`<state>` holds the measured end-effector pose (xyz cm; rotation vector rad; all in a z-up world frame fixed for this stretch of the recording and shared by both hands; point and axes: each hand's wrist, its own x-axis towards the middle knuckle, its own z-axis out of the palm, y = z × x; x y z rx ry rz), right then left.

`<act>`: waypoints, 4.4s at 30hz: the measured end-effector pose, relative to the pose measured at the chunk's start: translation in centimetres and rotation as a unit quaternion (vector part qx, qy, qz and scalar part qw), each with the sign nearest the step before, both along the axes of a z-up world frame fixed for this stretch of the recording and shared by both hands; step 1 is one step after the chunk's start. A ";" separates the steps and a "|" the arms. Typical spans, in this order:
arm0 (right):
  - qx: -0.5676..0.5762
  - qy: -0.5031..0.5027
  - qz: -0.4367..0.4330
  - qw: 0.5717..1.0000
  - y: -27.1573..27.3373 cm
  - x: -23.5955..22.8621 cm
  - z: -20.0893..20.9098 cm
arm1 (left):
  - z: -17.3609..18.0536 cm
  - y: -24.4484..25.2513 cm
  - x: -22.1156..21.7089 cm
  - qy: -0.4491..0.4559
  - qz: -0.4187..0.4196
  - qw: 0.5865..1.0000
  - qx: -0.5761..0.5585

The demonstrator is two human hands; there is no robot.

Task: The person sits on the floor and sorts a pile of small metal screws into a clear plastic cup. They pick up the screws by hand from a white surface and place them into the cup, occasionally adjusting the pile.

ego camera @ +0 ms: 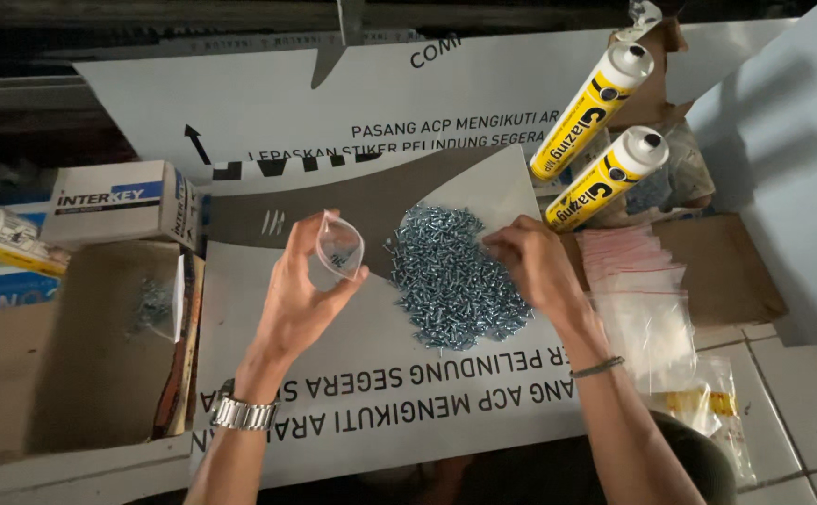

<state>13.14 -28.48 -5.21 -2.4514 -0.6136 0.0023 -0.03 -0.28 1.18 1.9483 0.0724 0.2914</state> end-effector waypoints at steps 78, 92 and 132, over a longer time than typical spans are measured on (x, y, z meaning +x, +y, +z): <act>0.258 0.092 0.102 0.956 13.8 -6.7 13.3 | -0.2 0.3 -0.2 0.014 0.007 0.999 0.035; -0.065 0.054 0.017 0.996 2.5 -4.7 5.5 | 0.0 0.2 -0.3 0.006 -0.015 1.000 0.002; -0.007 0.020 0.017 1.000 2.0 -2.5 2.1 | 0.9 0.6 -1.0 0.011 -0.023 1.000 -0.001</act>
